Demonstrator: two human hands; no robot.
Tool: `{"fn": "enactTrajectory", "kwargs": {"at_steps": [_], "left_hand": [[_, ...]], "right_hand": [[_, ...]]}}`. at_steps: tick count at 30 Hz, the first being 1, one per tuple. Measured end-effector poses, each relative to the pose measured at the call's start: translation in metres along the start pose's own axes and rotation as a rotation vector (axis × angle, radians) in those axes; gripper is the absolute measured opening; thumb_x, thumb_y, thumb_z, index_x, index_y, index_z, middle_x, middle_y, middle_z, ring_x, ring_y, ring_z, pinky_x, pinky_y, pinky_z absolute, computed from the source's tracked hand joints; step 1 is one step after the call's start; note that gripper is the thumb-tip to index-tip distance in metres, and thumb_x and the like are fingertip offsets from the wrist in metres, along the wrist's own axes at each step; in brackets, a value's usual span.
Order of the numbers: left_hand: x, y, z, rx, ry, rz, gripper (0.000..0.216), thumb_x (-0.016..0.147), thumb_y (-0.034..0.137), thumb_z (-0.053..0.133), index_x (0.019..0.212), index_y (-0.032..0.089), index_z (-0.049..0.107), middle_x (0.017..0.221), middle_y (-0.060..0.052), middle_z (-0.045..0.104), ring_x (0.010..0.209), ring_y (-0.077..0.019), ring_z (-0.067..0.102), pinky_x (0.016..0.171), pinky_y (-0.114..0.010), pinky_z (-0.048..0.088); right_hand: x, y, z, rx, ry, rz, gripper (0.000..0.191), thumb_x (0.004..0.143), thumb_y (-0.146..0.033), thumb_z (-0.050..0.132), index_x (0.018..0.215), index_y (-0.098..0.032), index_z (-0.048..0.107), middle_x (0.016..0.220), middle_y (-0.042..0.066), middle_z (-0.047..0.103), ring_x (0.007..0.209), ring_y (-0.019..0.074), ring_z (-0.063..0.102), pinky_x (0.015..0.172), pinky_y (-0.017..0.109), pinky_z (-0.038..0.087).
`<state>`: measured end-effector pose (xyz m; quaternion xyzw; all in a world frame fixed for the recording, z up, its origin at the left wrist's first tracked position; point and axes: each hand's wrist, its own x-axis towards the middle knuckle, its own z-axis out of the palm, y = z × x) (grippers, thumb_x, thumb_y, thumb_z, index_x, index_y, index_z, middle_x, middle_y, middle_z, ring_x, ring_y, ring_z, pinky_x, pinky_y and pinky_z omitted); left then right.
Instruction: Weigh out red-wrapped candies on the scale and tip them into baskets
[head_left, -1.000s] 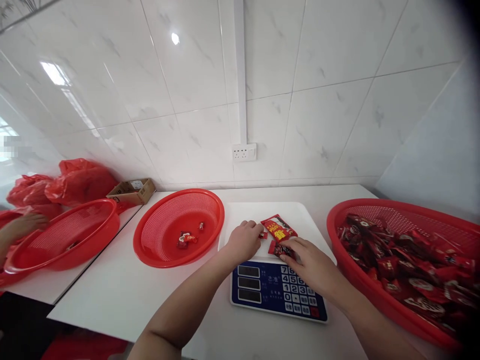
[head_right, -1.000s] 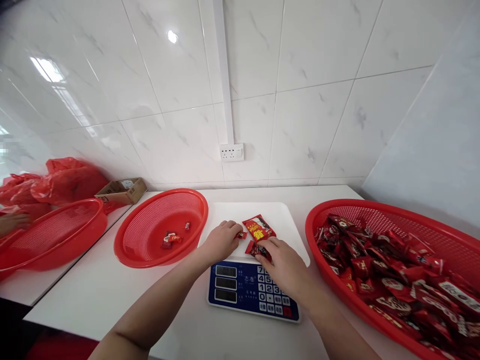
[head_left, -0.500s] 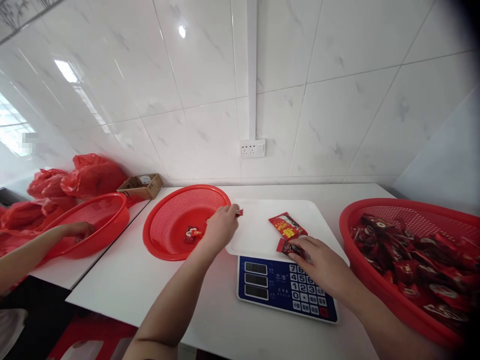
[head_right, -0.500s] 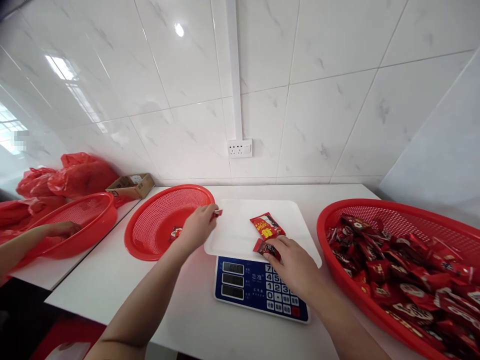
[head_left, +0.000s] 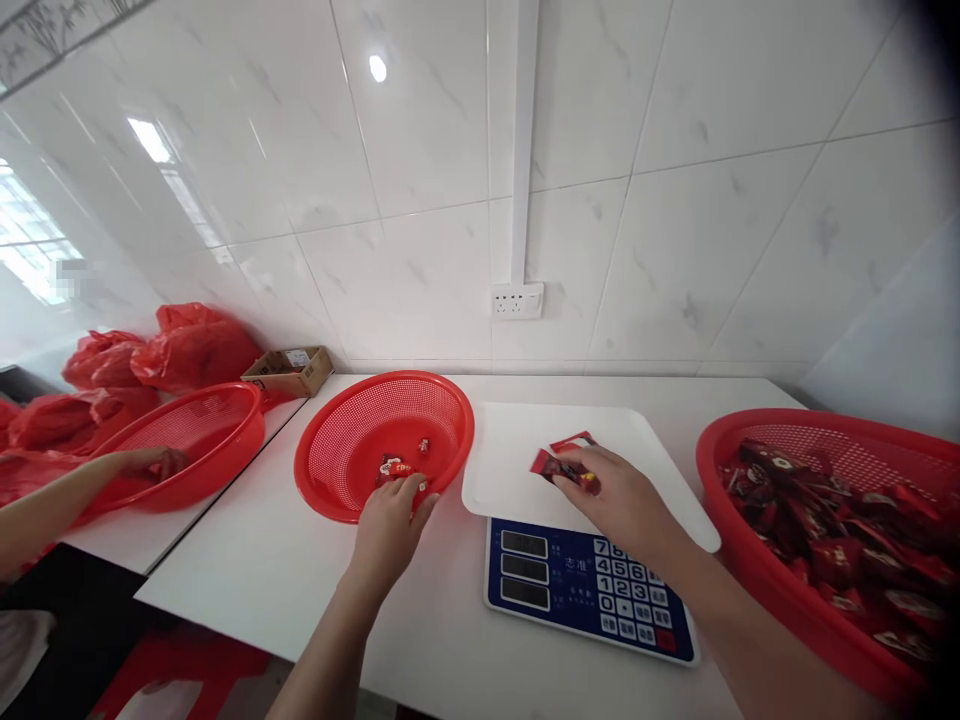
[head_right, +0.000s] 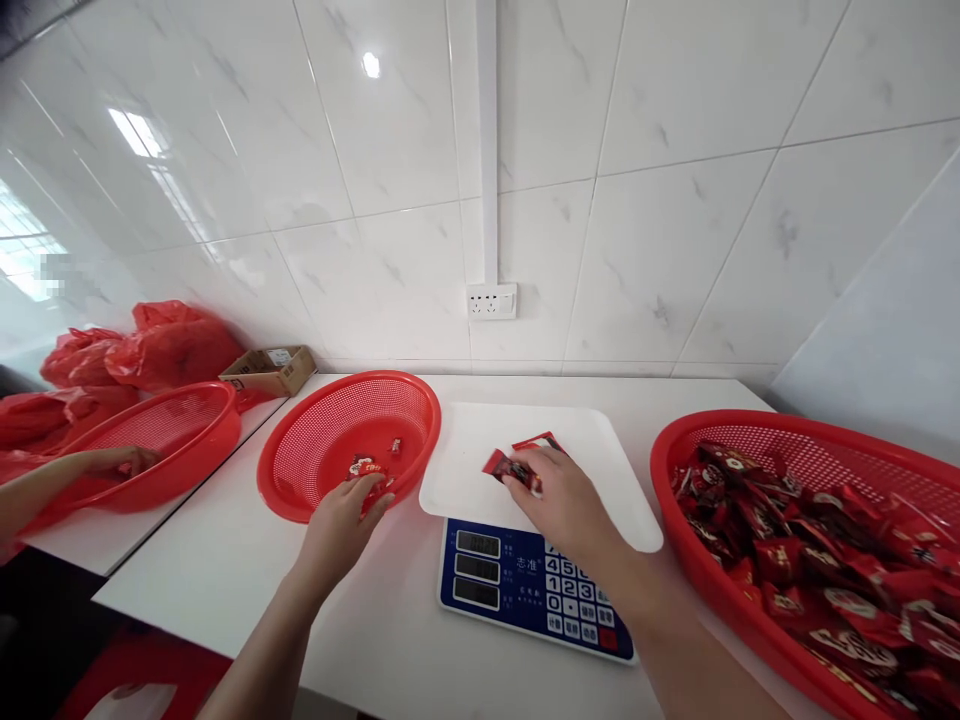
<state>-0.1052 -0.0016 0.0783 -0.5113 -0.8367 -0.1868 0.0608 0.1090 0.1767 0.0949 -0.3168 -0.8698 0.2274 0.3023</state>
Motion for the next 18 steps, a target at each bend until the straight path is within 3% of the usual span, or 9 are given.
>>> {"fn": "enactTrajectory", "kwargs": {"at_steps": [2,3,5,7,9,14,18], "left_hand": [[-0.005,-0.003,0.006,0.001,0.063,0.05,0.026,0.091,0.035,0.048,0.109,0.021,0.061,0.1,-0.007,0.07,0.091,-0.0235,0.065,0.078,-0.036,0.05],[-0.007,-0.004,0.009,0.005,0.082,0.068,0.025,0.091,0.034,0.049,0.108,0.021,0.061,0.1,-0.007,0.07,0.092,-0.024,0.065,0.08,-0.037,0.05],[-0.007,-0.007,0.015,0.01,0.108,0.087,0.024,0.09,0.032,0.05,0.108,0.02,0.062,0.099,-0.008,0.07,0.092,-0.025,0.065,0.082,-0.041,0.05],[-0.008,-0.01,0.019,0.002,0.137,0.098,0.023,0.09,0.03,0.05,0.106,0.019,0.062,0.098,-0.008,0.071,0.092,-0.0255,0.065,0.084,-0.043,0.05],[-0.009,-0.012,0.02,-0.019,0.17,0.108,0.023,0.09,0.029,0.049,0.106,0.019,0.062,0.099,-0.008,0.071,0.092,-0.0255,0.065,0.087,-0.045,0.05],[-0.013,-0.01,0.016,-0.073,0.206,0.122,0.022,0.091,0.029,0.047,0.104,0.021,0.063,0.101,-0.007,0.07,0.098,-0.0258,0.063,0.092,-0.048,0.048],[-0.011,0.003,0.015,-0.118,0.216,0.148,0.022,0.092,0.028,0.046,0.106,0.021,0.062,0.108,-0.008,0.069,0.109,-0.0274,0.059,0.095,-0.05,0.046]], "right_hand": [[0.021,-0.028,0.011,0.086,0.01,-0.055,0.024,0.086,-0.04,0.051,0.095,-0.023,0.065,0.095,0.006,0.068,0.086,0.0215,0.065,0.074,0.036,0.055],[0.031,-0.041,0.017,0.154,0.028,-0.102,0.03,0.088,-0.042,0.048,0.105,-0.023,0.063,0.105,0.008,0.066,0.094,0.0213,0.064,0.076,0.035,0.056],[0.046,-0.059,0.026,0.172,0.045,-0.209,0.045,0.09,-0.047,0.045,0.127,-0.022,0.053,0.131,0.01,0.055,0.118,0.0235,0.054,0.092,0.039,0.051],[0.052,-0.061,0.028,0.099,0.045,-0.243,0.053,0.091,-0.05,0.043,0.136,-0.022,0.044,0.142,0.011,0.046,0.131,0.0246,0.041,0.104,0.043,0.041],[0.048,-0.044,0.022,-0.027,0.026,-0.175,0.052,0.09,-0.047,0.044,0.136,-0.023,0.045,0.142,0.011,0.046,0.133,0.0261,0.039,0.106,0.047,0.037],[0.014,0.021,-0.003,-0.314,-0.084,0.112,0.047,0.086,-0.042,0.047,0.128,-0.022,0.054,0.138,0.011,0.051,0.129,0.0302,0.045,0.101,0.049,0.041],[-0.004,0.033,-0.011,-0.347,-0.16,0.152,0.05,0.084,-0.038,0.05,0.13,-0.019,0.054,0.138,0.013,0.051,0.121,0.0312,0.052,0.098,0.047,0.044]]}}
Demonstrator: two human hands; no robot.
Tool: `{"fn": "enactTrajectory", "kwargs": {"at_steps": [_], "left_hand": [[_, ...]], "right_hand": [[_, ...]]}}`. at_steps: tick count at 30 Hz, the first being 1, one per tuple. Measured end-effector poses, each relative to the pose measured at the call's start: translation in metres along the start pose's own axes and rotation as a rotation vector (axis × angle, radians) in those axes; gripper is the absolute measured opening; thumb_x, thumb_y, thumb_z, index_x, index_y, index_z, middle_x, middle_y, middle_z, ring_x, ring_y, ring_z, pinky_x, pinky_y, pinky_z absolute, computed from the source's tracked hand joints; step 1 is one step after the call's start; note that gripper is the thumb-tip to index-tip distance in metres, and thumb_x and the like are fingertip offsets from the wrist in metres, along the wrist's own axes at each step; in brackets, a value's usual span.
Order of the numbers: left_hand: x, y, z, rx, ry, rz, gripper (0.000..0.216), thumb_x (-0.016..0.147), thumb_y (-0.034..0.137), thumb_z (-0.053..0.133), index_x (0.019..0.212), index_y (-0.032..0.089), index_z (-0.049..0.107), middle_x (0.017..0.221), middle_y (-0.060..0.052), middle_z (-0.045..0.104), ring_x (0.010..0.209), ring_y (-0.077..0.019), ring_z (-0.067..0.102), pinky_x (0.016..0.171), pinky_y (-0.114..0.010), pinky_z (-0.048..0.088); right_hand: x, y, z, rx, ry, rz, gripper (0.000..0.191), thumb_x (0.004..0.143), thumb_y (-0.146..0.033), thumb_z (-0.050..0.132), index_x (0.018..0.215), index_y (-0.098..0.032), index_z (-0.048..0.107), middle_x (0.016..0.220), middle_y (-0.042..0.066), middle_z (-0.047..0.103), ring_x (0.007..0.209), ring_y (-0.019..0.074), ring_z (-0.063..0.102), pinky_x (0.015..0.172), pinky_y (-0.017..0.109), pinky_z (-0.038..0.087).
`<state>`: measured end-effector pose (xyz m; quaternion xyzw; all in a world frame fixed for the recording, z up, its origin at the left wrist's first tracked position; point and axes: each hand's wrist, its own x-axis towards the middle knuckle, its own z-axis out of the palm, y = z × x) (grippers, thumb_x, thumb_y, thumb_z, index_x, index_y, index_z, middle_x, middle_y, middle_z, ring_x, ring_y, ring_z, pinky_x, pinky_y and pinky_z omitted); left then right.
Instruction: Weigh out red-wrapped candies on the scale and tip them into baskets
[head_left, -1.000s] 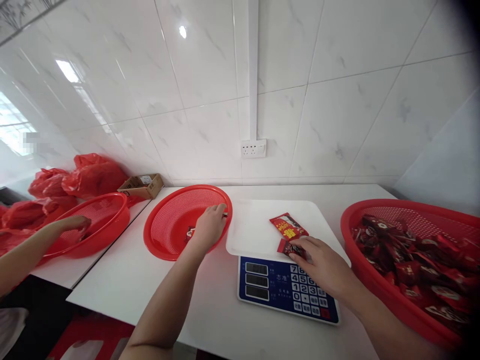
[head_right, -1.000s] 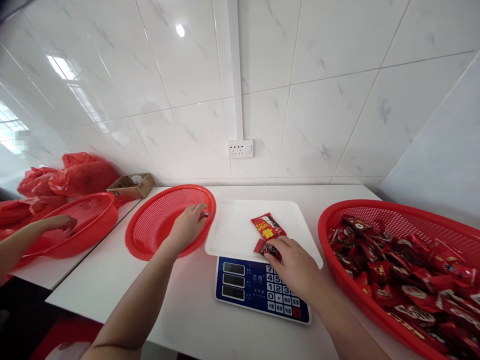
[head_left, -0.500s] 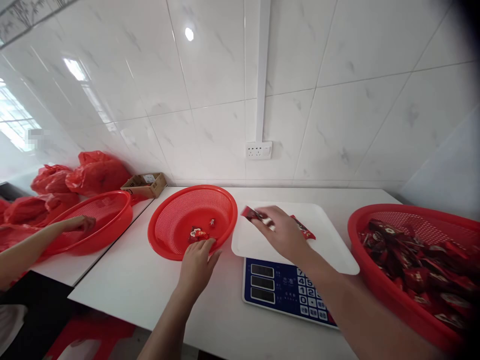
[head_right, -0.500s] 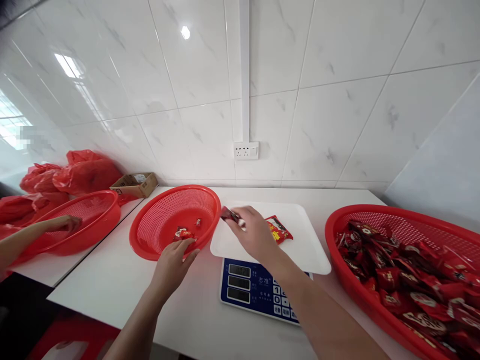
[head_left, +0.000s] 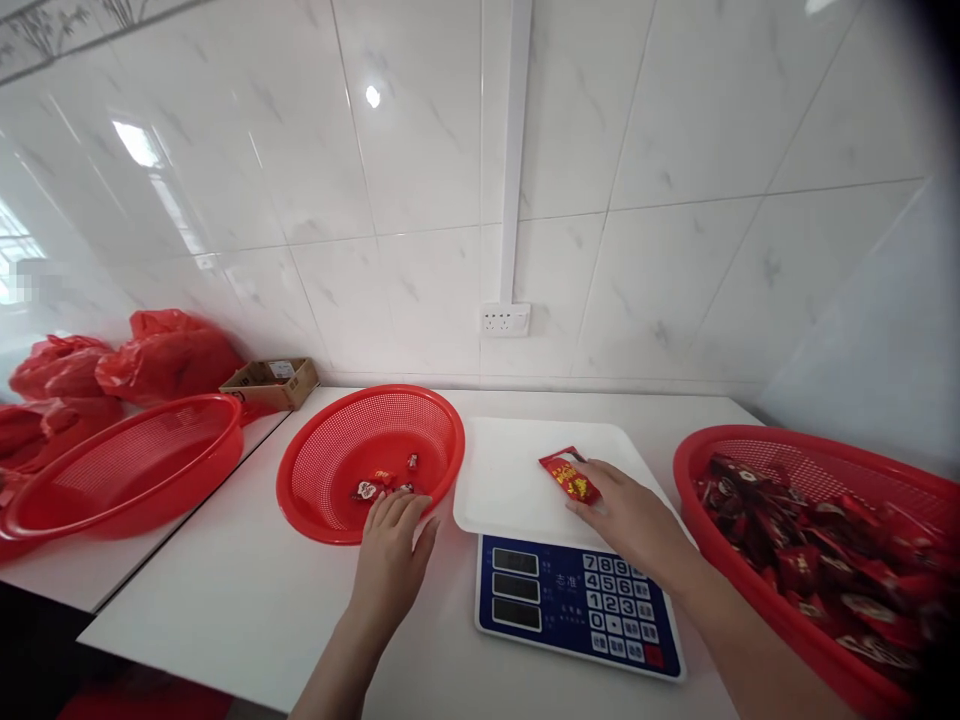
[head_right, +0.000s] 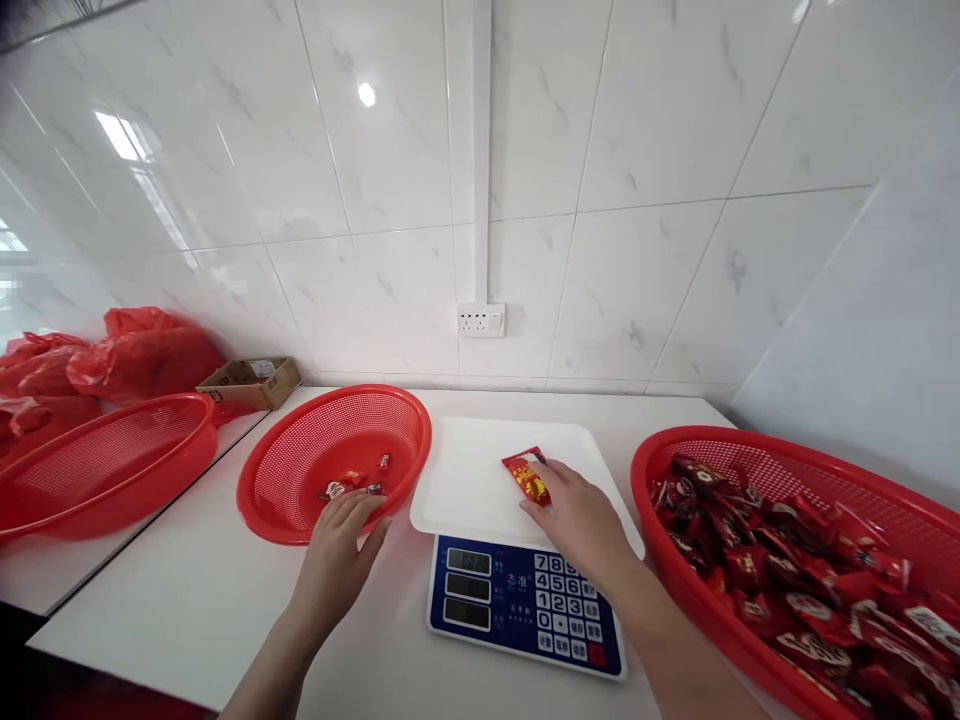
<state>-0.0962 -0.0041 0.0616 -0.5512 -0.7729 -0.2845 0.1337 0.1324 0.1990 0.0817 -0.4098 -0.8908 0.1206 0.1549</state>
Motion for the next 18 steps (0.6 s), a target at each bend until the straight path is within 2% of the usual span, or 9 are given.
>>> {"fn": "enactTrajectory", "kwargs": {"at_steps": [3,6,10,13,15,18], "left_hand": [[0.002,0.013,0.004,-0.046,-0.001,0.038,0.022,0.092,0.027,0.047,0.107,0.02,0.061,0.109,-0.008,0.069,0.11,-0.0275,0.058,0.097,-0.051,0.045],[0.001,0.027,0.008,-0.104,-0.014,0.095,0.021,0.092,0.026,0.048,0.107,0.02,0.061,0.107,-0.008,0.069,0.11,-0.0271,0.058,0.098,-0.052,0.044],[0.0,0.042,0.008,-0.211,-0.086,0.175,0.021,0.091,0.024,0.049,0.106,0.02,0.062,0.106,-0.008,0.068,0.111,-0.0257,0.058,0.095,-0.046,0.048],[0.003,0.051,0.005,-0.273,-0.161,0.176,0.023,0.09,0.023,0.05,0.109,0.02,0.062,0.109,-0.009,0.067,0.114,-0.0257,0.057,0.095,-0.045,0.049],[0.006,0.058,0.003,-0.322,-0.205,0.128,0.027,0.09,0.023,0.05,0.115,0.022,0.06,0.116,-0.01,0.065,0.115,-0.0251,0.056,0.096,-0.045,0.049],[0.009,0.068,0.003,-0.455,-0.291,0.051,0.046,0.088,0.028,0.053,0.134,0.023,0.046,0.134,-0.011,0.054,0.124,-0.0245,0.05,0.101,-0.044,0.045]], "right_hand": [[-0.001,-0.007,0.001,-0.017,-0.037,-0.007,0.045,0.083,-0.029,0.049,0.126,-0.017,0.057,0.133,0.013,0.056,0.12,0.0315,0.053,0.095,0.046,0.045],[0.001,-0.013,0.003,-0.036,-0.02,-0.008,0.04,0.08,-0.017,0.046,0.116,-0.017,0.063,0.126,0.011,0.061,0.119,0.0294,0.054,0.095,0.043,0.045],[0.001,-0.01,0.003,0.05,0.026,0.065,0.042,0.079,-0.014,0.042,0.116,-0.018,0.061,0.119,0.01,0.065,0.107,0.0259,0.061,0.089,0.039,0.049],[-0.003,-0.008,-0.002,0.231,0.053,0.124,0.036,0.079,-0.019,0.042,0.11,-0.022,0.062,0.107,0.007,0.07,0.095,0.0239,0.067,0.082,0.038,0.052],[-0.009,-0.009,-0.007,0.439,0.049,0.139,0.031,0.077,-0.022,0.044,0.102,-0.023,0.062,0.104,0.005,0.071,0.098,0.0232,0.066,0.083,0.036,0.052],[-0.023,-0.017,-0.016,0.802,-0.123,0.082,0.027,0.077,-0.024,0.045,0.097,-0.022,0.061,0.105,0.005,0.071,0.1,0.0214,0.065,0.083,0.035,0.054]]}}
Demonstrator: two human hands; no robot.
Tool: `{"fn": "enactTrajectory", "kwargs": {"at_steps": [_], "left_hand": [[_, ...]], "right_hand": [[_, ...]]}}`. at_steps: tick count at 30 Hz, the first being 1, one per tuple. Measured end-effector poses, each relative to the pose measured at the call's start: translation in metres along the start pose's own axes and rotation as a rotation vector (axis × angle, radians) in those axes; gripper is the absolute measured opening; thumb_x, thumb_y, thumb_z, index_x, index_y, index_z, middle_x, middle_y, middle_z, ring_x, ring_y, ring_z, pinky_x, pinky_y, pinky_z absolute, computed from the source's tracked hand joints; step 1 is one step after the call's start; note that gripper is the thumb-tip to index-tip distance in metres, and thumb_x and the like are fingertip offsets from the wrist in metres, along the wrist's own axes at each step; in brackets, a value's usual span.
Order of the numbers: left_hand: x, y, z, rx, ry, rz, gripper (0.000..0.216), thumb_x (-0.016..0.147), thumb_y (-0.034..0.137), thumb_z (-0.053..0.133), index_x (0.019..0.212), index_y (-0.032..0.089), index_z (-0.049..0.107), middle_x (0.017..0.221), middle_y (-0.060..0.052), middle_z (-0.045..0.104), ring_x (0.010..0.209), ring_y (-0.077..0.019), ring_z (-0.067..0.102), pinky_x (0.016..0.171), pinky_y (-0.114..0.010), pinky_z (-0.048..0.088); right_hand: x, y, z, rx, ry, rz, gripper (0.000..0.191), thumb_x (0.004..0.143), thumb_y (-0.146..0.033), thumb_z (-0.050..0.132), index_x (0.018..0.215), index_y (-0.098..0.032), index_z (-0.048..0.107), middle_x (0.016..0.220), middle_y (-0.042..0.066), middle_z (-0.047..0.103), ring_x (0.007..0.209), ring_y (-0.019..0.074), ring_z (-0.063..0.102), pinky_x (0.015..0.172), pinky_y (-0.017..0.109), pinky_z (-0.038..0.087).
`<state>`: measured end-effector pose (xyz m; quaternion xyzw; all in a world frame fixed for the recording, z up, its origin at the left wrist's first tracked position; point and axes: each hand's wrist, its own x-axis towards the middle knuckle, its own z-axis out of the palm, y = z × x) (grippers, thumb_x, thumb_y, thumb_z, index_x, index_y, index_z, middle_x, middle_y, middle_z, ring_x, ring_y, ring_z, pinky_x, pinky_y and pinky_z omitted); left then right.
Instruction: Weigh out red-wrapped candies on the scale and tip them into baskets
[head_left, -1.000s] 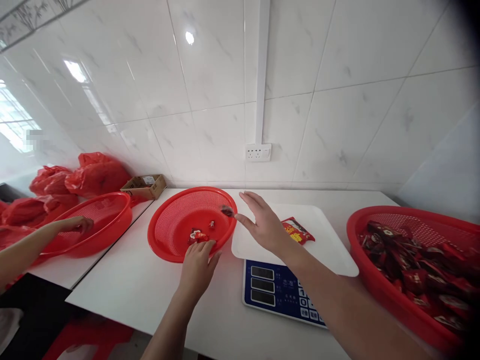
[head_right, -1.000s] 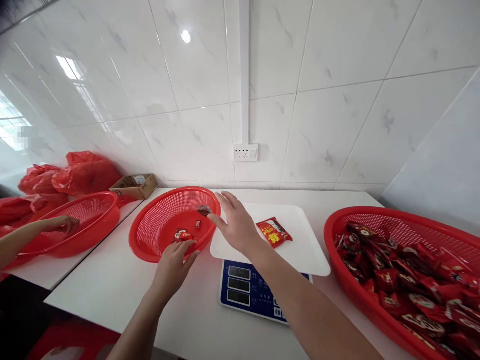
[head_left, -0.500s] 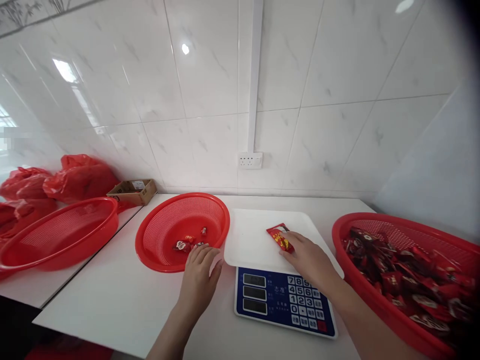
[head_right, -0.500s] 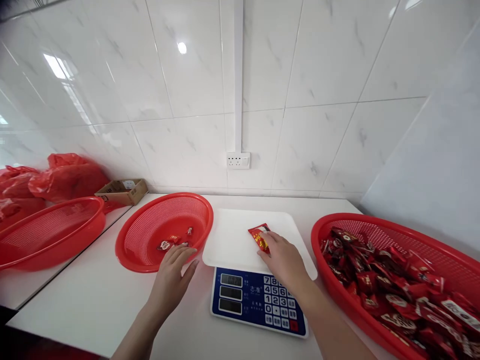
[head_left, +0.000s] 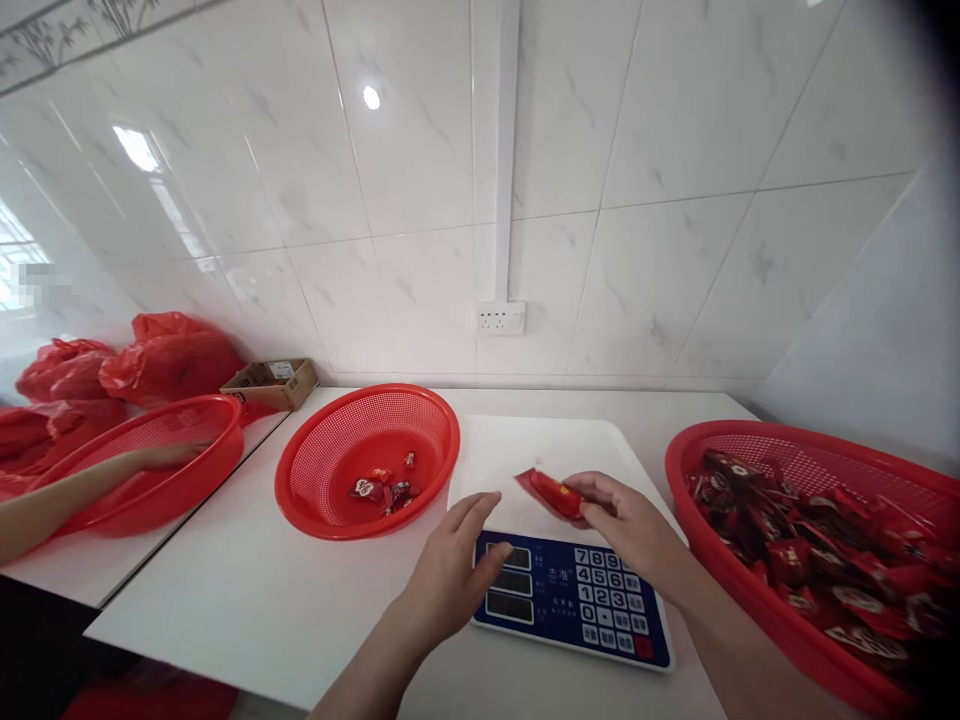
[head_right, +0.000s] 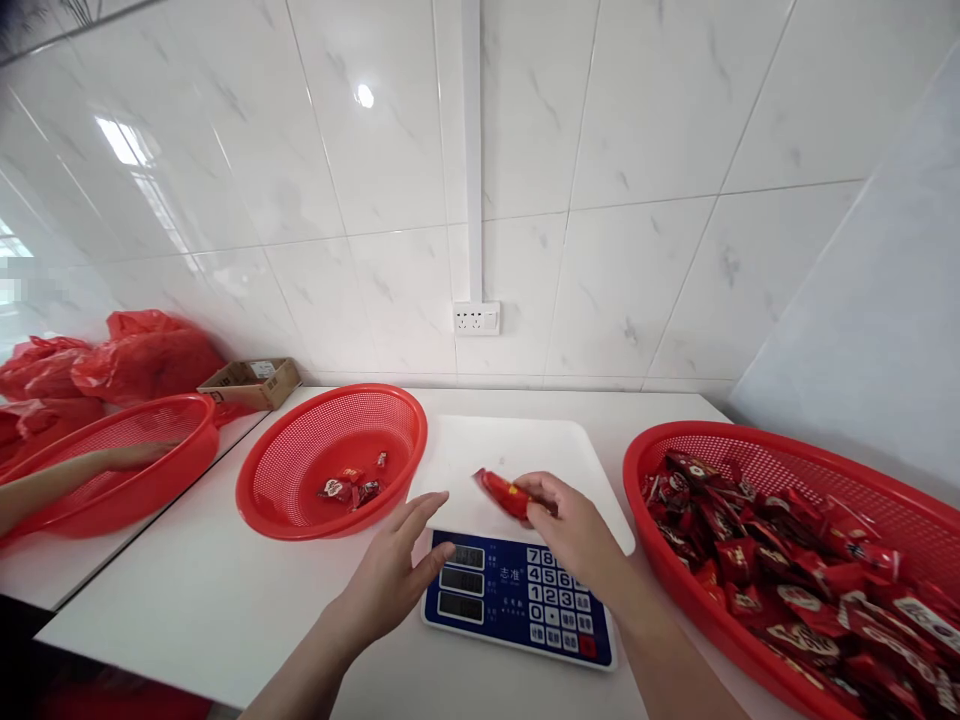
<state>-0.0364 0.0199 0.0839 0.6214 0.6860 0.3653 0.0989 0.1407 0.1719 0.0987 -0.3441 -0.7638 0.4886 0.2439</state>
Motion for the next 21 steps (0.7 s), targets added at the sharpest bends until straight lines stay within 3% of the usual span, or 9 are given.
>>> {"fn": "enactTrajectory", "kwargs": {"at_steps": [2,4,6,8,12,15,18,21], "left_hand": [[0.001,0.006,0.003,-0.133,-0.045,-0.028,0.06,0.086,0.031,0.057,0.141,0.023,0.035,0.139,-0.012,0.05,0.126,-0.0246,0.048,0.102,-0.043,0.043],[0.001,0.011,0.007,-0.26,-0.085,-0.044,0.056,0.085,0.032,0.059,0.137,0.022,0.042,0.128,-0.01,0.059,0.113,-0.0231,0.057,0.095,-0.038,0.047],[0.0,0.016,0.008,-0.356,-0.106,-0.06,0.037,0.085,0.032,0.058,0.12,0.021,0.057,0.105,-0.007,0.069,0.09,-0.0189,0.063,0.08,-0.03,0.051],[-0.001,0.02,0.008,-0.435,-0.109,-0.076,0.024,0.084,0.033,0.06,0.103,0.019,0.064,0.089,-0.004,0.068,0.076,-0.0156,0.059,0.069,-0.025,0.049],[-0.002,0.025,0.006,-0.67,-0.145,-0.131,0.029,0.081,0.039,0.063,0.098,0.016,0.064,0.085,-0.003,0.065,0.073,-0.0143,0.056,0.066,-0.024,0.046],[-0.002,0.024,0.004,-0.737,-0.148,-0.169,0.034,0.08,0.042,0.063,0.1,0.015,0.063,0.085,-0.004,0.065,0.072,-0.015,0.057,0.065,-0.025,0.048],[-0.001,0.013,-0.008,-0.533,0.021,-0.213,0.038,0.082,0.046,0.058,0.104,0.016,0.062,0.082,-0.005,0.066,0.069,-0.0166,0.06,0.063,-0.028,0.051],[0.005,-0.006,-0.032,-0.157,0.441,-0.332,0.044,0.08,0.05,0.055,0.109,0.018,0.058,0.09,-0.007,0.067,0.079,-0.0225,0.064,0.071,-0.035,0.053]], "right_hand": [[-0.013,-0.008,0.002,0.143,-0.198,-0.002,0.025,0.08,-0.026,0.044,0.099,-0.022,0.062,0.101,0.004,0.071,0.092,0.0198,0.067,0.08,0.035,0.055],[-0.025,-0.014,0.004,0.19,-0.316,-0.004,0.026,0.085,-0.031,0.044,0.102,-0.022,0.062,0.098,0.004,0.07,0.086,0.0189,0.067,0.077,0.035,0.055],[-0.034,-0.018,0.006,0.199,-0.338,-0.004,0.031,0.086,-0.038,0.047,0.109,-0.021,0.06,0.101,0.006,0.069,0.088,0.0192,0.065,0.078,0.035,0.054],[-0.039,-0.019,0.007,0.184,-0.327,-0.001,0.036,0.084,-0.043,0.052,0.111,-0.021,0.06,0.102,0.006,0.068,0.089,0.0194,0.064,0.077,0.034,0.054],[-0.04,-0.02,0.011,0.092,-0.347,-0.032,0.031,0.085,-0.046,0.052,0.095,-0.02,0.066,0.085,0.002,0.068,0.076,0.0169,0.061,0.069,0.029,0.051],[-0.04,-0.02,0.014,0.066,-0.312,-0.1,0.032,0.088,-0.047,0.049,0.096,-0.022,0.067,0.088,0.002,0.07,0.08,0.0171,0.062,0.072,0.028,0.05],[-0.043,-0.017,0.014,0.03,-0.191,-0.098,0.036,0.089,-0.047,0.045,0.109,-0.024,0.064,0.093,0.003,0.07,0.081,0.017,0.063,0.072,0.029,0.051],[-0.051,-0.008,0.003,-0.038,-0.076,-0.062,0.035,0.089,-0.046,0.046,0.108,-0.023,0.064,0.092,0.003,0.071,0.084,0.018,0.065,0.075,0.03,0.052]]}}
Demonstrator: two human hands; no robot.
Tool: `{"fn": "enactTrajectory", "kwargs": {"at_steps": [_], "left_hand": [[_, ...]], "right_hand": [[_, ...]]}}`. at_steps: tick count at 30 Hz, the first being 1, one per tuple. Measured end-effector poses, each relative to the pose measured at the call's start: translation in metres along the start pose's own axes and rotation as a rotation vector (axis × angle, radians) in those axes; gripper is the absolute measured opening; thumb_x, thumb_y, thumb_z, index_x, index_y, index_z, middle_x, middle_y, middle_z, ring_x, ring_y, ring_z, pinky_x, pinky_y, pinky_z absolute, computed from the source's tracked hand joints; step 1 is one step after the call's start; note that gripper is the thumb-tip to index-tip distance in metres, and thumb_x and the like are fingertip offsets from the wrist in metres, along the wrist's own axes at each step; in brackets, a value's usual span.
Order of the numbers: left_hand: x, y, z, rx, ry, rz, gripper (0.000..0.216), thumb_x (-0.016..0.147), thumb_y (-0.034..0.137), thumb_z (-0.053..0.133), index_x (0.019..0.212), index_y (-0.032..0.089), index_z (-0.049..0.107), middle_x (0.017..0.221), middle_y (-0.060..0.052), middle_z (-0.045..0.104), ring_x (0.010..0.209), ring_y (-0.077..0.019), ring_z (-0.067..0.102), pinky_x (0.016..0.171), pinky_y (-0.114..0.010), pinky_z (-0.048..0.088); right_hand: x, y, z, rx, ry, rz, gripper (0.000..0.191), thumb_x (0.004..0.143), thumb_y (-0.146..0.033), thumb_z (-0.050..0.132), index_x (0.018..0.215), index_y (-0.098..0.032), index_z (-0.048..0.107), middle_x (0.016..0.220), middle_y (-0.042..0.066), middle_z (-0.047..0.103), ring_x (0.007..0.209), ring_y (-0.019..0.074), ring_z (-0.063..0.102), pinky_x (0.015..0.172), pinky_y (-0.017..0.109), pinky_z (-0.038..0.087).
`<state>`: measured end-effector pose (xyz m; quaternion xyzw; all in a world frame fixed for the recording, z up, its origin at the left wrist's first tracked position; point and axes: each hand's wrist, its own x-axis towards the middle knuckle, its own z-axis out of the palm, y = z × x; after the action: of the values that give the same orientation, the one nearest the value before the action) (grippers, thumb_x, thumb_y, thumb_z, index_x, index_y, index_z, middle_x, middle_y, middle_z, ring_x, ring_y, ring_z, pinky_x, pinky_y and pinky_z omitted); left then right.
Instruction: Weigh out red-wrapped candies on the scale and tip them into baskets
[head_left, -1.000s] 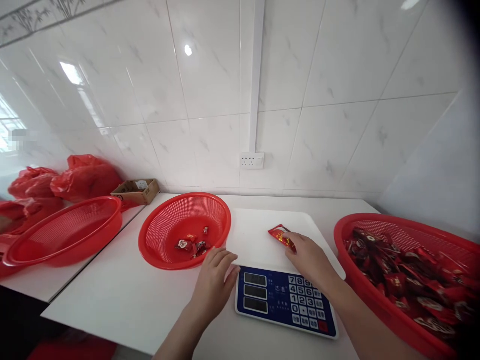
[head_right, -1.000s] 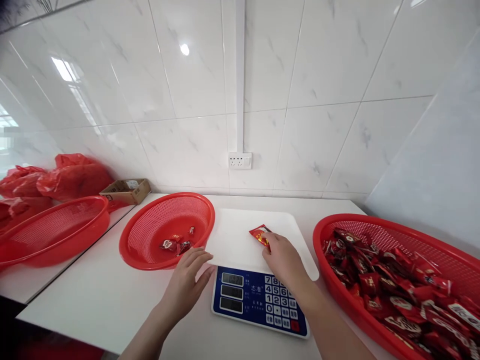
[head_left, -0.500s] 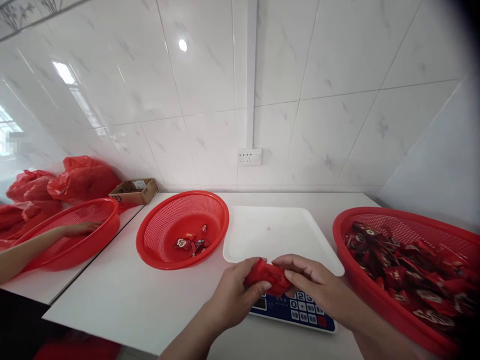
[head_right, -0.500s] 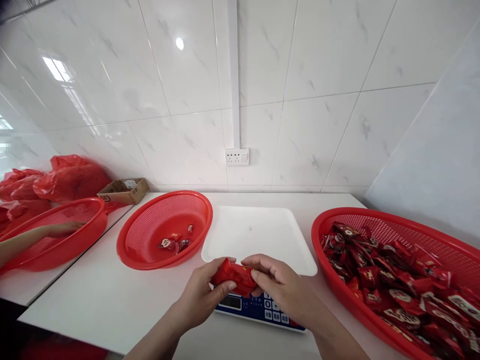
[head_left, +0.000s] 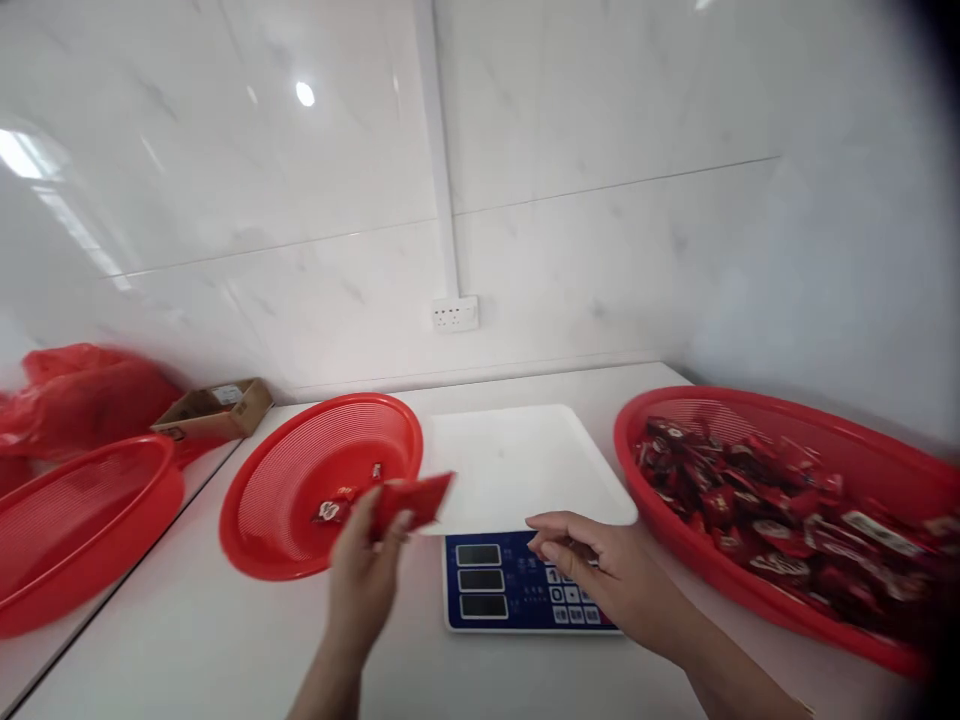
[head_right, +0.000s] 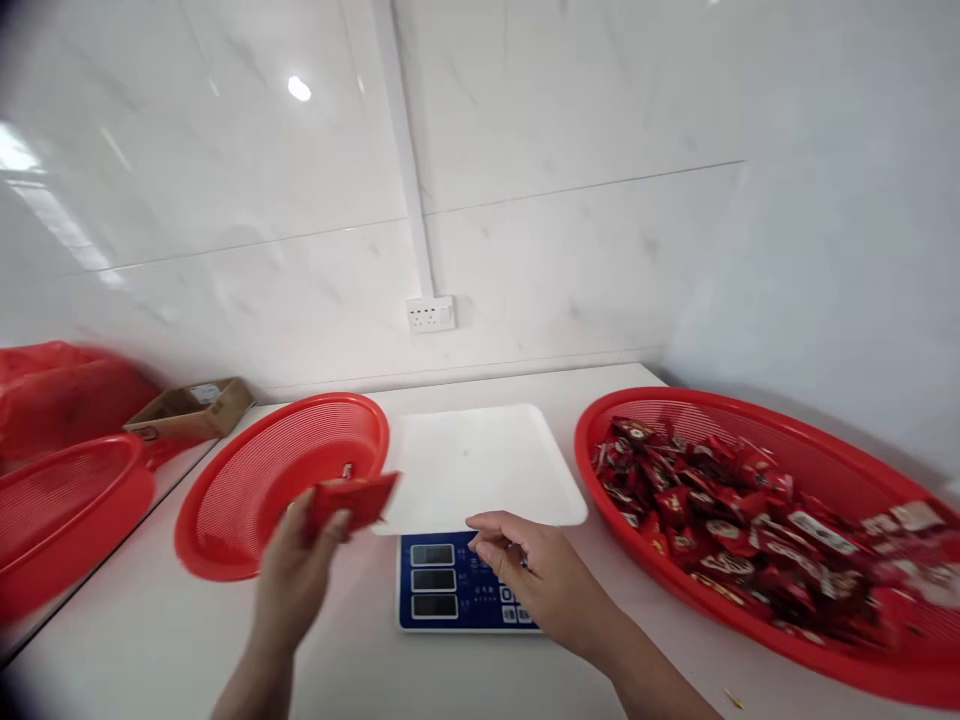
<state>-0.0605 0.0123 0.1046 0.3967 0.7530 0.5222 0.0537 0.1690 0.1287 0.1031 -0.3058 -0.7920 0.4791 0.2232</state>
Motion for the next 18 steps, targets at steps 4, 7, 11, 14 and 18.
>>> {"fn": "enactTrajectory", "kwargs": {"at_steps": [4,7,11,14,18], "left_hand": [[0.03,-0.014,-0.024,0.383,0.187,0.019,0.052,0.084,0.05,0.046,0.128,0.021,0.049,0.124,-0.012,0.058,0.115,-0.0323,0.054,0.088,-0.047,0.049],[0.038,-0.034,-0.027,0.554,0.041,0.031,0.065,0.084,0.053,0.042,0.139,0.017,0.038,0.131,-0.016,0.053,0.121,-0.0367,0.049,0.089,-0.053,0.047],[0.033,-0.067,-0.024,0.621,-0.232,0.122,0.045,0.082,0.048,0.041,0.114,0.024,0.061,0.117,-0.01,0.065,0.108,-0.0346,0.059,0.088,-0.05,0.049],[0.036,-0.085,-0.025,0.626,-0.295,0.224,0.031,0.078,0.042,0.043,0.091,0.031,0.068,0.113,-0.003,0.068,0.107,-0.0317,0.061,0.089,-0.046,0.049],[0.051,-0.089,-0.024,0.662,-0.246,0.233,0.032,0.079,0.042,0.041,0.093,0.029,0.067,0.105,-0.006,0.07,0.107,-0.0317,0.061,0.09,-0.045,0.048]], "right_hand": [[-0.02,0.017,-0.031,-0.066,0.114,0.094,0.037,0.087,-0.048,0.048,0.109,-0.023,0.066,0.096,0.005,0.073,0.091,0.0206,0.067,0.078,0.032,0.053],[-0.034,0.036,-0.066,-0.162,0.286,0.167,0.041,0.085,-0.048,0.049,0.113,-0.023,0.064,0.105,0.006,0.072,0.098,0.022,0.066,0.084,0.032,0.052],[-0.039,0.07,-0.118,-0.544,0.4,0.323,0.042,0.088,-0.042,0.044,0.124,-0.026,0.059,0.119,0.006,0.067,0.106,0.0267,0.064,0.086,0.039,0.051],[-0.037,0.093,-0.149,-0.858,0.278,0.426,0.044,0.086,-0.028,0.044,0.127,-0.02,0.058,0.121,0.013,0.066,0.105,0.0342,0.064,0.082,0.047,0.05],[-0.029,0.103,-0.173,-0.896,0.17,0.412,0.043,0.082,-0.024,0.049,0.124,-0.019,0.061,0.12,0.013,0.066,0.105,0.0332,0.064,0.084,0.045,0.049]]}}
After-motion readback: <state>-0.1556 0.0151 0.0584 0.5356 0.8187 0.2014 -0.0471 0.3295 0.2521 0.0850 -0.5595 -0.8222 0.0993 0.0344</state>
